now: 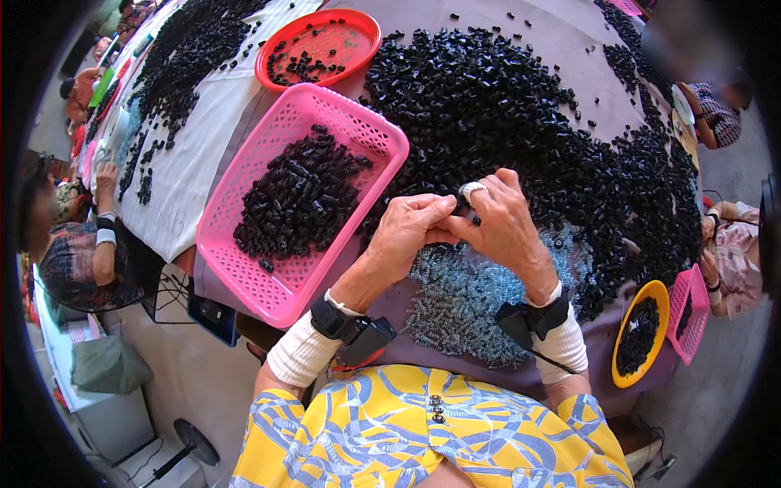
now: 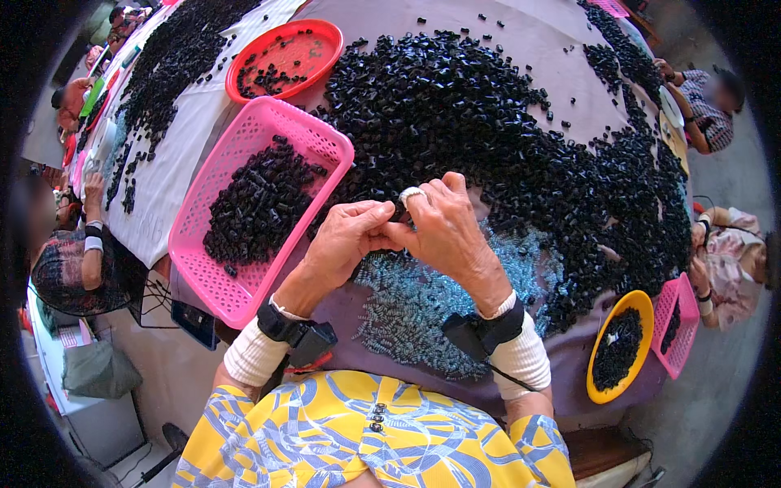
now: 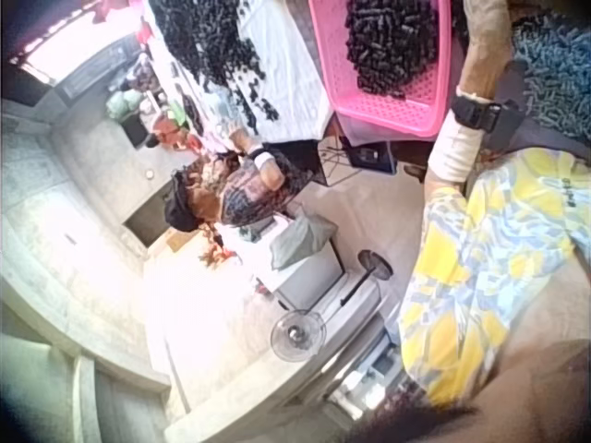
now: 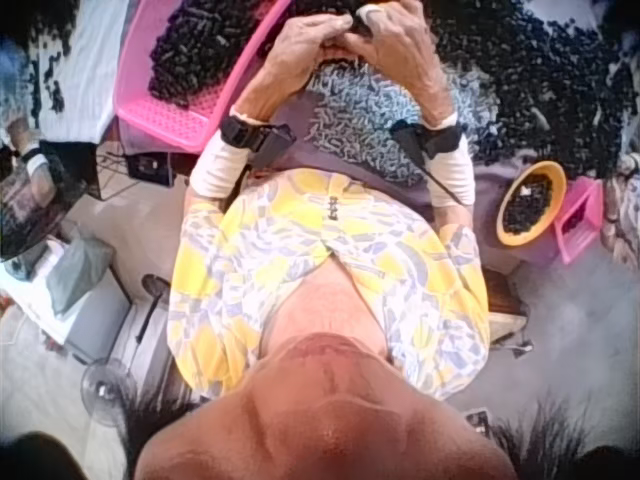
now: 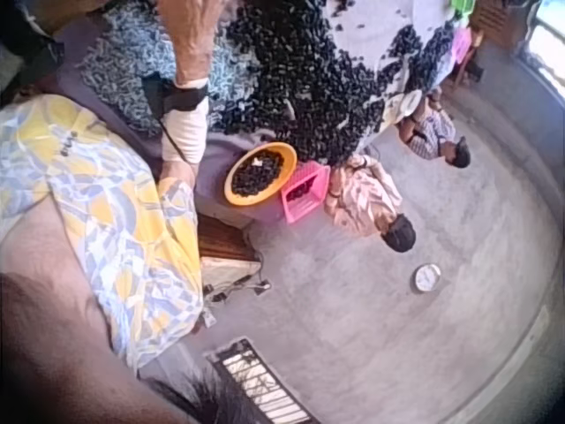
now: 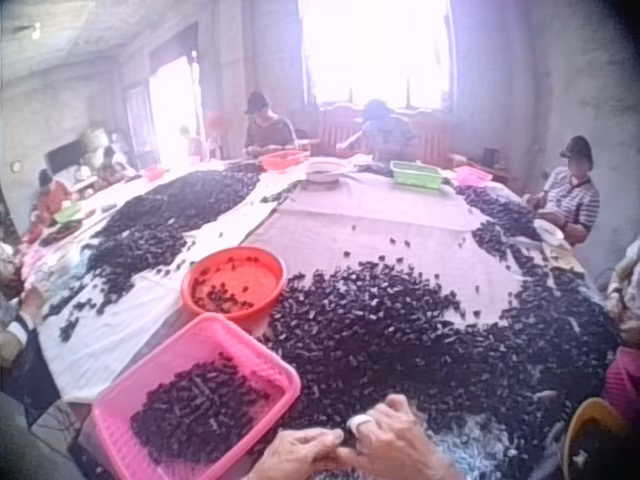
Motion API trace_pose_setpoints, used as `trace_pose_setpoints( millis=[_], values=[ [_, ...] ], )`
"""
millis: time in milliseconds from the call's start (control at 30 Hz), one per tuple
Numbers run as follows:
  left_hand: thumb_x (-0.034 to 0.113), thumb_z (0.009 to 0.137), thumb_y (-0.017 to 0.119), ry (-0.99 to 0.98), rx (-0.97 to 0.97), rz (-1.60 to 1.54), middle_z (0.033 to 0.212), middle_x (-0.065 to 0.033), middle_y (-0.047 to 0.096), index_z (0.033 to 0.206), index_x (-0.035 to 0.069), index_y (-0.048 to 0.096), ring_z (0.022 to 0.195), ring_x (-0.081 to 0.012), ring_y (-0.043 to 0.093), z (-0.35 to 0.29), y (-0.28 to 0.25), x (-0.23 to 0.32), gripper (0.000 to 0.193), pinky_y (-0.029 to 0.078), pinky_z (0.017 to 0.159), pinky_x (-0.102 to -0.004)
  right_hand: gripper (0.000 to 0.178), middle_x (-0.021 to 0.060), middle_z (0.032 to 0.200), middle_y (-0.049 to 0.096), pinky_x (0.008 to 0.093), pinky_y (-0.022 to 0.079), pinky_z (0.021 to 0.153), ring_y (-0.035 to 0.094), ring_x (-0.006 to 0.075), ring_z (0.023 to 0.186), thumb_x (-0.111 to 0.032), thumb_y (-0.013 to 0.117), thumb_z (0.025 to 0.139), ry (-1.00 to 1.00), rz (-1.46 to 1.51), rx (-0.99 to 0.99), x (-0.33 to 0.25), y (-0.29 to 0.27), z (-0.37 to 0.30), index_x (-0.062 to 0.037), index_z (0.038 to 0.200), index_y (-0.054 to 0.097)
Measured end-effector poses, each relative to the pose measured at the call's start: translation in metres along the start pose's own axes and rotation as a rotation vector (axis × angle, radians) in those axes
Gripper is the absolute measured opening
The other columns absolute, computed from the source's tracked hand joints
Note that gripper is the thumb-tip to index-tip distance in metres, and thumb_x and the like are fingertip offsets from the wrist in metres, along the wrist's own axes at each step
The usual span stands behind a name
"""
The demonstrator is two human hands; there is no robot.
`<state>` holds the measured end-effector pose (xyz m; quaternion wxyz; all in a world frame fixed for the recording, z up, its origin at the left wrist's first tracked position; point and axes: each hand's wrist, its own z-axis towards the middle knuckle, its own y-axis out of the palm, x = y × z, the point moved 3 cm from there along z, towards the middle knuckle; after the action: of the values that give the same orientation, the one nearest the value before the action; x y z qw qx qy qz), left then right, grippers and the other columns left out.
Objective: Assembling small black plastic components with light blue base pieces in a manufacturing setting.
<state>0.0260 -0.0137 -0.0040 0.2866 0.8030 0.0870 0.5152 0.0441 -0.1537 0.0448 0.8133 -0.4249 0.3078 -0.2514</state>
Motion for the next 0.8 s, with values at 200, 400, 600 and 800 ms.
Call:
trace_pose_setpoints(
  millis=[200, 400, 600, 800],
  values=[
    [0.021, 0.094, 0.052, -0.005, -0.02, 0.012, 0.085, -0.0078, 0.063, 0.094, 0.0, 0.061, 0.078, -0.0145, 0.063, -0.002, 0.001, 0.002, 0.023, 0.055, 0.074, -0.0312, 0.023, 0.0082, 0.066, 0.057, 0.0383, 0.037, 0.078, 0.055, 0.0234, 0.067, -0.023, 0.069, 0.069, -0.009, 0.004, 0.023, -0.001, 0.001, 0.0, -0.0039, 0.068, 0.056],
    [0.035, 0.095, 0.049, -0.057, 0.088, -0.03, 0.084, -0.0094, 0.062, 0.097, -0.003, 0.059, 0.078, -0.0169, 0.063, -0.007, -0.004, -0.001, 0.039, 0.055, 0.073, -0.0312, 0.023, 0.0085, 0.061, 0.054, 0.0375, 0.039, 0.076, 0.054, 0.0239, 0.062, -0.021, 0.069, 0.069, -0.015, 0.056, 0.023, -0.001, 0.0, 0.001, -0.0034, 0.064, 0.054],
    [0.039, 0.094, 0.048, -0.043, 0.066, -0.043, 0.083, -0.0105, 0.062, 0.096, -0.003, 0.058, 0.078, -0.0178, 0.064, -0.007, -0.002, -0.002, 0.043, 0.055, 0.071, -0.0318, 0.023, 0.0091, 0.059, 0.053, 0.0361, 0.04, 0.073, 0.053, 0.0245, 0.059, -0.019, 0.069, 0.069, -0.055, 0.144, 0.061, 0.0, -0.001, 0.0, -0.0038, 0.062, 0.053],
    [0.031, 0.094, 0.051, -0.008, -0.044, 0.106, 0.083, -0.0101, 0.063, 0.096, -0.001, 0.06, 0.077, -0.0184, 0.065, -0.011, 0.007, 0.003, 0.034, 0.056, 0.072, -0.0325, 0.023, 0.0095, 0.06, 0.054, 0.0359, 0.039, 0.072, 0.053, 0.0244, 0.059, -0.02, 0.069, 0.068, -0.11, 0.159, 0.029, 0.002, -0.001, 0.001, -0.0036, 0.063, 0.054]
  ],
)
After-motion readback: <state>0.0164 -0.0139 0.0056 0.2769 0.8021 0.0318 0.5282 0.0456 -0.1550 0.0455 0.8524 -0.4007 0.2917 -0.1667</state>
